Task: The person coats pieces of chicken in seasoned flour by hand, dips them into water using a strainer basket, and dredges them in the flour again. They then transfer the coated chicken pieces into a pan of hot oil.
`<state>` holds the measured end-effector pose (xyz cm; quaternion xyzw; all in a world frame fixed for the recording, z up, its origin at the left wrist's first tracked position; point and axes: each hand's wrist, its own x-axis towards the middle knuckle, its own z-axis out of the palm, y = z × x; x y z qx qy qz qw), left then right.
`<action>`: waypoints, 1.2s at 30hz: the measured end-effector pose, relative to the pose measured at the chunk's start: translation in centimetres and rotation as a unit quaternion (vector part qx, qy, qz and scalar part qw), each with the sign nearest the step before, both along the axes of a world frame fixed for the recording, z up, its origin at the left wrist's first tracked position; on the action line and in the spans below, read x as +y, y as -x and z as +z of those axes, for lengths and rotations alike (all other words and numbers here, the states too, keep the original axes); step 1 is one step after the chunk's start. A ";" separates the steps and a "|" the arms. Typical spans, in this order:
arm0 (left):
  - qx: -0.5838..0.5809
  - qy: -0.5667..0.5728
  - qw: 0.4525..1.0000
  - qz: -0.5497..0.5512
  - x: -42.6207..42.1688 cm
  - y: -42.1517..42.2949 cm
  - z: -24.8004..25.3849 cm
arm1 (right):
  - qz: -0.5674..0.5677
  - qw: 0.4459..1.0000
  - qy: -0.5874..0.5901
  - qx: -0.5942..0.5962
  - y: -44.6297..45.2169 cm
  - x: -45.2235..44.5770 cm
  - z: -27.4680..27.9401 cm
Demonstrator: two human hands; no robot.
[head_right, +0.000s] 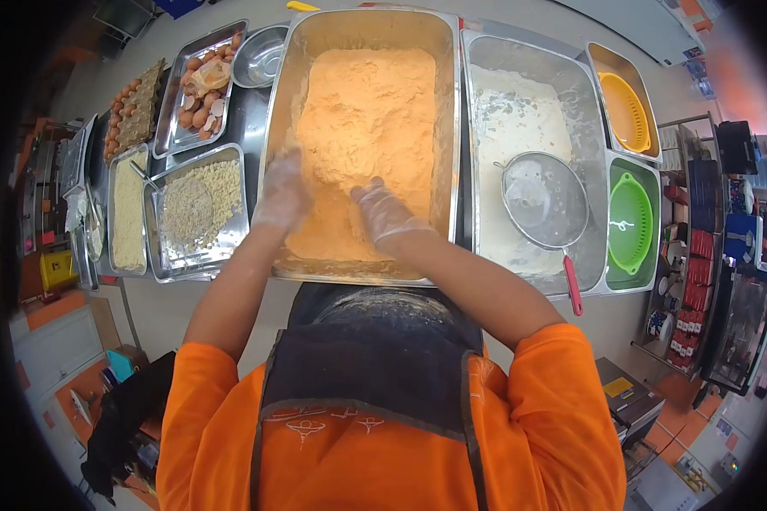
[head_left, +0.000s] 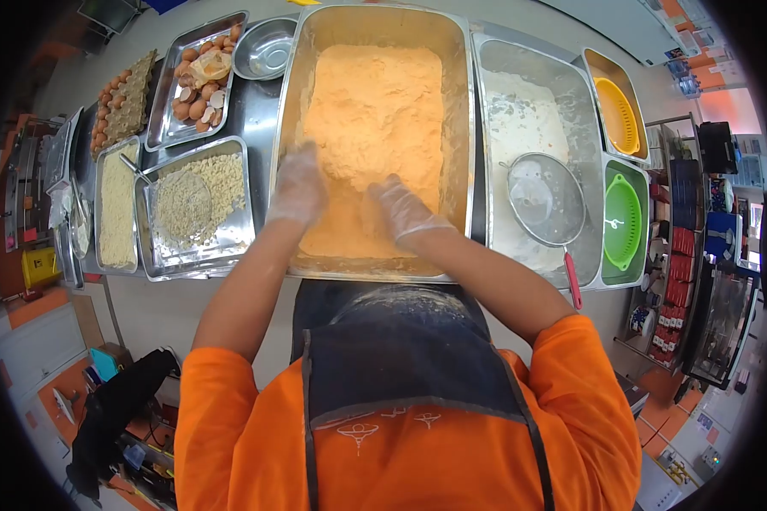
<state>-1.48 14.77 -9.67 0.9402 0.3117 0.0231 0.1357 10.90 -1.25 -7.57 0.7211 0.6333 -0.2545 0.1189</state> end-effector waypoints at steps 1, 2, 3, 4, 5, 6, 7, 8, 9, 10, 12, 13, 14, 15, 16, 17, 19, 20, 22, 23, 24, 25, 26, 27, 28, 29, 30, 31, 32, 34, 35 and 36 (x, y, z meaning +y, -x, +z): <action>0.055 0.039 0.997 0.046 1.0 -1.3 -0.4 | 0.148 0.981 0.032 -0.123 -0.3 -0.4 -0.8; 0.108 0.077 0.987 0.092 1.7 -2.1 -0.6 | 0.151 0.980 0.032 -0.123 -0.3 -0.9 0.1; 0.103 0.074 0.987 0.095 2.2 -3.0 0.2 | -0.028 0.998 -0.043 0.025 -0.6 -1.0 1.9; 0.157 0.116 0.977 0.087 2.6 -3.6 1.1 | -0.204 0.956 -0.115 0.175 -1.0 -1.2 2.9; 0.213 0.161 0.961 0.077 2.5 -3.7 1.5 | -0.202 0.957 -0.113 0.174 -1.3 -1.7 2.8; 0.212 0.160 0.961 0.075 2.1 -3.2 1.4 | -0.242 0.947 -0.144 0.156 -2.0 -2.0 2.5; 0.136 0.171 0.974 0.062 1.7 -2.4 1.4 | -0.284 0.932 -0.178 0.138 -2.5 -2.0 2.3; 0.059 0.180 0.981 0.049 1.8 -2.1 1.5 | -0.286 0.930 -0.185 0.137 -2.9 -1.5 3.0; 0.062 0.178 0.981 0.047 1.5 -2.1 1.4 | -0.299 0.930 -0.163 0.141 -3.0 -1.5 3.7; -0.019 0.235 0.967 0.097 1.0 -2.1 1.2 | -0.312 0.928 -0.138 0.146 -2.8 -1.6 4.5; -0.105 0.285 0.942 0.143 0.4 -3.2 1.6 | -0.314 0.922 -0.097 0.203 -3.1 -1.6 7.0; -0.145 0.345 0.907 0.190 0.1 -3.8 1.9 | -0.312 0.913 -0.052 0.259 -3.2 -1.6 7.7; -0.179 0.408 0.864 0.235 -0.5 -3.9 1.9 | -0.316 0.911 -0.050 0.259 -3.0 -1.9 7.5; -0.179 0.411 0.864 0.231 -0.7 -4.0 1.4 | -0.333 0.912 -0.087 0.223 -2.9 -2.2 7.2; -0.161 0.366 0.889 0.224 -0.5 -4.2 0.8 | -0.348 0.910 -0.128 0.184 -3.1 -2.3 7.1; -0.145 0.318 0.911 0.218 -0.3 -4.5 0.9 | -0.349 0.910 -0.132 0.180 -3.4 -2.3 6.8; -0.168 0.328 0.900 0.232 -0.2 -3.9 1.1 | -0.376 0.898 -0.156 0.167 -3.3 -2.7 6.4; -0.191 0.336 0.889 0.247 0.0 -3.8 1.7 | -0.379 0.897 -0.158 0.164 -3.4 -2.9 7.3; -0.145 0.287 0.933 0.161 1.3 -3.2 5.1 | -0.340 0.916 -0.065 0.202 -3.9 -2.6 10.6; -0.091 0.236 0.964 0.078 1.6 -3.0 6.4 | -0.343 0.915 -0.068 0.201 -4.1 -2.0 11.8; -0.090 0.237 0.964 0.074 1.5 -3.4 6.9 | -0.368 0.912 -0.047 0.176 -4.5 -1.0 12.8; -0.036 0.195 0.979 0.046 1.2 -4.1 7.1 | -0.394 0.906 -0.024 0.153 -4.4 -0.2 13.1; 0.022 0.153 0.988 0.018 0.5 -4.6 7.2 | -0.400 0.903 -0.018 0.156 -2.9 0.8 11.7; 0.025 0.154 0.988 0.014 -0.2 -5.6 7.8 | -0.389 0.903 -0.114 0.143 -0.9 2.3 9.3; 0.089 0.092 0.991 -0.048 -0.6 -7.3 8.8 | -0.372 0.895 -0.213 0.125 -0.2 3.5 7.7; 0.153 0.031 0.981 -0.113 -0.9 -8.1 9.8 | -0.379 0.892 -0.214 0.124 -1.1 3.5 7.1; 0.149 0.028 0.981 -0.119 -0.3 -7.6 11.3 | -0.314 0.924 -0.208 0.066 -2.7 3.7 7.3; 0.127 0.052 0.982 -0.130 0.8 -6.5 12.9 | -0.281 0.937 -0.203 0.039 -2.9 4.1 7.3; 0.112 0.078 0.980 -0.142 1.5 -5.5 13.6 | -0.248 0.948 -0.200 0.010 -3.0 4.6 7.8; 0.075 -0.020 0.990 -0.117 0.2 -6.1 10.4 | -0.356 0.911 -0.183 0.101 -1.5 6.2 10.9; 0.121 0.009 0.980 -0.156 -0.8 -6.5 10.9 | -0.370 0.906 -0.185 0.095 -1.0 6.3 9.7; 0.165 0.031 0.964 -0.207 -1.9 -7.1 11.4 | -0.292 0.932 -0.213 -0.013 -0.8 6.2 7.0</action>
